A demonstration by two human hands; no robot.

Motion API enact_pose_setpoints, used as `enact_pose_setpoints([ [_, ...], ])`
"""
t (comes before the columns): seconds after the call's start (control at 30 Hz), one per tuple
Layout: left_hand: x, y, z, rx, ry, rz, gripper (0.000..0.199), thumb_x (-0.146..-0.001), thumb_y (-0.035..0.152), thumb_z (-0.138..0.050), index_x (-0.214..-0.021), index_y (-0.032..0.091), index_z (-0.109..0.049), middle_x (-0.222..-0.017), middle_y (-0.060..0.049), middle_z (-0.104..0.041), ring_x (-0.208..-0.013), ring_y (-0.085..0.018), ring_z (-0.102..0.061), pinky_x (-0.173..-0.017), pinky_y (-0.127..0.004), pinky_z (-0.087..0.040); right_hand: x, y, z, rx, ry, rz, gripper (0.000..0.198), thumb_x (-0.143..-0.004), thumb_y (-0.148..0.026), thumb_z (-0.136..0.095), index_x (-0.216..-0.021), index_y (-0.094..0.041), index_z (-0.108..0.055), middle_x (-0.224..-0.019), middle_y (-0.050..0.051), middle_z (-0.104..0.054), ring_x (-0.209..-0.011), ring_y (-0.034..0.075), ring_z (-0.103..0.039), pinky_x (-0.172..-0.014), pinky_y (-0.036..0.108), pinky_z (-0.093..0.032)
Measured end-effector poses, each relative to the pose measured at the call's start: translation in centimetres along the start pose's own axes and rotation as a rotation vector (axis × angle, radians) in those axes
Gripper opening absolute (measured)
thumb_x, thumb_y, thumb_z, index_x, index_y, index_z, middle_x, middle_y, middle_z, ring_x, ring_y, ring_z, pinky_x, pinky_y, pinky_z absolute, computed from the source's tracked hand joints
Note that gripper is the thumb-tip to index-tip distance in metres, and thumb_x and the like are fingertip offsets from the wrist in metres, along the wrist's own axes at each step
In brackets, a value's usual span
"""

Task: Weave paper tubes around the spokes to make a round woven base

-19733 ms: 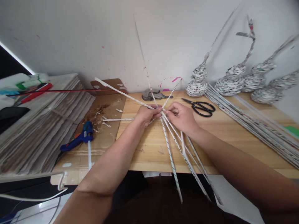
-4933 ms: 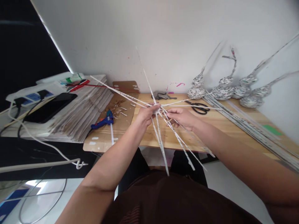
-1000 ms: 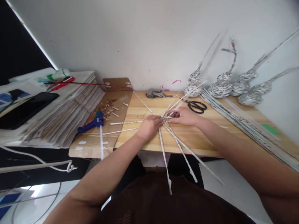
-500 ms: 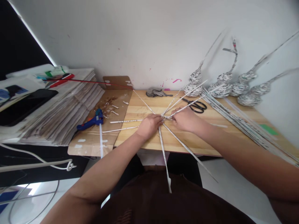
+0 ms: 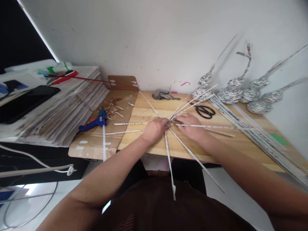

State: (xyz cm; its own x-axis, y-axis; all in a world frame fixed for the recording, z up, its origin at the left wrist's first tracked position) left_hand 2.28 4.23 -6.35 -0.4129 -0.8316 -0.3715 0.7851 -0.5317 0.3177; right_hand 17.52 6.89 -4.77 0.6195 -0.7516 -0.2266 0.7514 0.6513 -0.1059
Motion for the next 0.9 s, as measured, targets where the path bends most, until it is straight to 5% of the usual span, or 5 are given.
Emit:
enact_pose_setpoints([
  [0.13,0.0,-0.1,-0.2,-0.007,0.026,-0.01,0.028,-0.091,0.024,-0.059,-0.117,0.016,-0.06,-0.102,-0.009,-0.069,-0.099,-0.023,-0.063,-0.09,-0.036,-0.051,0.7,-0.8,-0.3,-0.012,-0.064,0.035,0.044,-0.083,-0.006,-0.049,-0.121,-0.02,-0.065,-0.106,0.008,-0.068,-0.099,0.023,-0.057,-0.089,0.031,-0.042],
  [0.3,0.0,0.0,-0.3,0.014,0.036,-0.067,0.025,-0.092,0.022,-0.055,-0.115,0.015,-0.063,-0.116,-0.011,-0.065,-0.106,-0.022,-0.061,-0.096,-0.036,-0.048,-0.2,-0.7,0.2,-0.15,-0.026,0.021,0.036,-0.078,-0.003,-0.051,-0.103,-0.018,-0.073,-0.107,0.008,-0.071,-0.106,0.022,-0.06,-0.095,0.031,-0.044],
  [0.57,0.0,-0.2,-0.4,0.004,0.039,-0.055,0.022,-0.092,0.025,-0.056,-0.109,0.017,-0.067,-0.115,-0.01,-0.067,-0.106,-0.023,-0.062,-0.096,-0.036,-0.05,-2.1,2.8,-0.8,-0.618,-0.144,-0.551,0.025,-0.077,-0.015,-0.056,-0.093,-0.019,-0.075,-0.079,0.004,-0.074,-0.065,0.017,-0.065,-0.059,0.025,-0.05],
  [0.7,0.1,-0.2,-0.4,0.006,0.059,-0.081,0.021,-0.093,0.025,-0.055,-0.107,0.017,-0.068,-0.114,-0.01,-0.068,-0.105,-0.023,-0.063,-0.096,-0.036,-0.05,-2.7,2.9,-1.4,-0.872,-0.213,-0.593,0.015,-0.078,-0.028,-0.059,-0.076,-0.017,-0.069,-0.069,0.003,-0.069,-0.055,0.014,-0.059,-0.05,0.022,-0.045],
  [0.9,0.0,-0.2,-0.3,0.012,0.072,-0.086,0.02,-0.092,0.024,-0.057,-0.107,0.017,-0.068,-0.113,-0.01,-0.069,-0.104,-0.023,-0.064,-0.095,-0.037,-0.051,-3.5,1.9,-0.6,-0.455,-0.123,-0.501,0.031,-0.078,-0.042,-0.06,-0.062,-0.016,-0.068,-0.061,0.003,-0.066,-0.062,0.016,-0.059,-0.053,0.024,-0.036],
])
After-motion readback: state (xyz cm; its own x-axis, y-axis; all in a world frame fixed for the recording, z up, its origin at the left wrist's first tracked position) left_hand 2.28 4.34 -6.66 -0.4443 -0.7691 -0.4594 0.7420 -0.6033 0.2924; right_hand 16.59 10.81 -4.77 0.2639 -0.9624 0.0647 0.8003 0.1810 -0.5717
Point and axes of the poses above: each hand's wrist, its own x-axis away from the middle knuckle, its own z-axis out of the back of the hand, y = z × x, the point moved 5 cm from there along -x, towards the middle knuckle
